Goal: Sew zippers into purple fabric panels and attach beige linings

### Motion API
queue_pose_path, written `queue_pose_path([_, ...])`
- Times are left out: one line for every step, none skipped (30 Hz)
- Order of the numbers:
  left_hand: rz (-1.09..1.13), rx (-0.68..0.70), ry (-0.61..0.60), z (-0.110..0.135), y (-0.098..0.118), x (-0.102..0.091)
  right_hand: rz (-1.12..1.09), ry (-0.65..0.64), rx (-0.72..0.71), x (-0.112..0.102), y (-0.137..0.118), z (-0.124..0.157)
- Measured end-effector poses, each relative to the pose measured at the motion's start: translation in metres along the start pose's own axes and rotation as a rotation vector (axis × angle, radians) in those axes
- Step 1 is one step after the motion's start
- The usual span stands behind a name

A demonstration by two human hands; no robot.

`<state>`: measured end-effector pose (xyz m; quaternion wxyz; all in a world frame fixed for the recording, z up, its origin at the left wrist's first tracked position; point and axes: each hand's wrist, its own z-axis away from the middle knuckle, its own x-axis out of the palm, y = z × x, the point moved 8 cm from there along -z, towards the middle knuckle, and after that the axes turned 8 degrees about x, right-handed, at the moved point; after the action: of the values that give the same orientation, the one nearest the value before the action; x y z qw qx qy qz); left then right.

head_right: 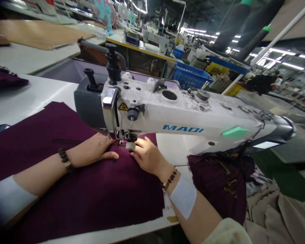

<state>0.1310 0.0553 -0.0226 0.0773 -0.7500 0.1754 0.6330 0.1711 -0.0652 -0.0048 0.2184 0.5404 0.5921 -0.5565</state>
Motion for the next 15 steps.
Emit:
queue_pose_path([0.008, 0.005, 0.016, 0.0006, 0.0007, -0.0011, -0.008, 0.001, 0.009, 0.0000, 0.0017, 0.0005])
queue_pose_path([0.016, 0.013, 0.038, 0.0012, 0.0016, -0.0028, -0.017, 0.001, 0.016, -0.0001, 0.0035, 0.0009])
queue_pose_path([0.026, 0.025, 0.062, 0.0017, 0.0026, -0.0048, -0.023, 0.003, 0.017, -0.0003, 0.0046, 0.0012])
queue_pose_path([0.035, 0.037, 0.085, 0.0021, 0.0036, -0.0066, -0.022, 0.012, 0.016, -0.0007, 0.0056, 0.0015])
queue_pose_path([0.044, 0.047, 0.103, 0.0025, 0.0042, -0.0080, -0.014, 0.021, 0.017, -0.0009, 0.0063, 0.0018])
queue_pose_path([0.054, 0.051, 0.112, 0.0029, 0.0043, -0.0084, -0.002, 0.029, 0.020, -0.0009, 0.0069, 0.0020])
queue_pose_path([0.066, 0.049, 0.115, 0.0032, 0.0037, -0.0081, 0.010, 0.034, 0.028, -0.0005, 0.0074, 0.0022])
queue_pose_path([0.078, 0.042, 0.113, 0.0036, 0.0029, -0.0073, 0.021, 0.031, 0.038, 0.0003, 0.0079, 0.0024])
queue_pose_path([0.090, 0.033, 0.106, 0.0038, 0.0019, -0.0061, 0.027, 0.020, 0.051, 0.0016, 0.0083, 0.0025])
queue_pose_path([0.101, 0.024, 0.101, 0.0041, 0.0010, -0.0053, 0.031, 0.002, 0.064, 0.0032, 0.0086, 0.0026])
queue_pose_path([0.110, 0.016, 0.104, 0.0043, 0.0003, -0.0054, 0.034, -0.014, 0.075, 0.0047, 0.0087, 0.0027])
queue_pose_path([0.118, 0.011, 0.108, 0.0045, 0.0000, -0.0060, 0.041, -0.028, 0.085, 0.0058, 0.0087, 0.0029])
queue_pose_path([0.127, 0.007, 0.112, 0.0046, -0.0002, -0.0070, 0.053, -0.036, 0.092, 0.0065, 0.0087, 0.0031])
queue_pose_path([0.133, 0.005, 0.117, 0.0048, -0.0002, -0.0082, 0.070, -0.038, 0.093, 0.0067, 0.0083, 0.0033])
queue_pose_path([0.138, 0.002, 0.121, 0.0050, -0.0004, -0.0091, 0.087, -0.036, 0.090, 0.0067, 0.0075, 0.0035])
